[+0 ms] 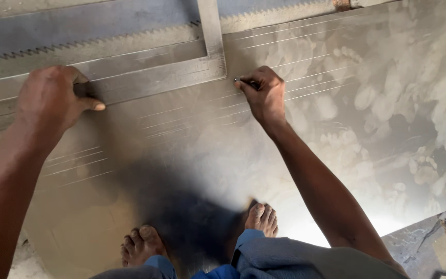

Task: The person uses a large metal square ruler and a marker to draw straight lines on a large metal sheet. They repeatedly reposition the ruler and draw lines to create a grid pattern on the sheet's surface.

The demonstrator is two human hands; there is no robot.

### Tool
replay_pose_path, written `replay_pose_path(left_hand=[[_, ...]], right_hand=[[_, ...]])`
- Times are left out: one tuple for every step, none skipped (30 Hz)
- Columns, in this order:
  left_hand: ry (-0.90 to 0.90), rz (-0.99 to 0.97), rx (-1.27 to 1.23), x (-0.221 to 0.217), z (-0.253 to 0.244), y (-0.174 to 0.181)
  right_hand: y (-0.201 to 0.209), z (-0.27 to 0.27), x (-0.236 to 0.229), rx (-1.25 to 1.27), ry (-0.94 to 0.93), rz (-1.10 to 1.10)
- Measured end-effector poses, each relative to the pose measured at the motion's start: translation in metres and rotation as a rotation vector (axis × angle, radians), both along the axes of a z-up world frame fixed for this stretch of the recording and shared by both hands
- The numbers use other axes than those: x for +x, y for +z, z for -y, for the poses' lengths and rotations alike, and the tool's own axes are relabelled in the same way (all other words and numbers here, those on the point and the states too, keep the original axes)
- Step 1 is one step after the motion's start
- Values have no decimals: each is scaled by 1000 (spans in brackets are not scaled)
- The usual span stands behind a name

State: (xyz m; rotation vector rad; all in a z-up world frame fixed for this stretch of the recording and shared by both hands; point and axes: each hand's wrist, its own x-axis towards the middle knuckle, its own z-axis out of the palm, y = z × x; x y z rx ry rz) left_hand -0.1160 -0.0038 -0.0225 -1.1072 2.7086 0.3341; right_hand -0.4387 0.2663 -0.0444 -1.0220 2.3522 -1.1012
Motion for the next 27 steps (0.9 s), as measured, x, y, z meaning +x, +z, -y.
replay_pose_path(left_hand=[[-2,-16,1,-3,2,0],[3,-24,7,-1,2,0],[9,-32,13,0,1,0],[8,-29,7,-1,1,1],[7,-25,0,-2,1,1],[5,-21,-6,-3,1,2],[18,-4,13,-3,2,3],[28,14,35,-4,2,3],[39,31,57,-3,2,3],[34,2,65,-3,1,4],[29,-26,73,-2,1,4],[26,-56,77,0,1,6],[38,-33,72,1,0,6],[45,-13,67,-1,0,5],[52,7,62,-3,0,4],[34,20,26,-4,2,2],[16,33,-10,-6,4,0],[-2,61,-32,-2,0,-3],[20,93,-36,0,-4,-6],[34,114,-56,-6,0,-8],[48,135,-76,-10,3,-8],[31,100,-52,-10,6,-5],[13,64,-29,-7,7,-1],[1,36,9,-3,3,1],[25,21,39,-2,0,2],[53,4,64,-3,0,3],[80,-12,89,-3,-1,4]], right_hand=[[0,1,-3,-30,14,-8],[-2,1,-3,-55,34,-8],[-3,1,-3,-80,55,-8],[-4,3,-5,-55,67,2],[-3,3,-8,-31,79,11],[-3,4,-10,-6,90,21],[-4,5,-11,23,114,-2],[-5,5,-14,54,135,-24],[-6,5,-17,86,157,-46],[-6,4,-22,127,212,-20],[-5,3,-28,169,267,5],[-4,2,-31,206,324,29],[-2,1,-31,282,381,95],[1,1,-31,357,433,159],[3,0,-30,432,484,223],[4,1,-27,337,367,209],[3,2,-19,241,250,195],[1,-2,-8,157,134,197],[-1,-4,-1,91,150,121],[-2,0,2,9,158,34],[-3,3,3,-72,167,-53],[-2,7,3,-71,152,-34],[-2,10,4,-71,138,-14],[-3,7,6,-56,130,14],[-3,6,7,-57,143,11],[-4,7,5,-63,159,7],[-4,9,3,-70,175,3]])
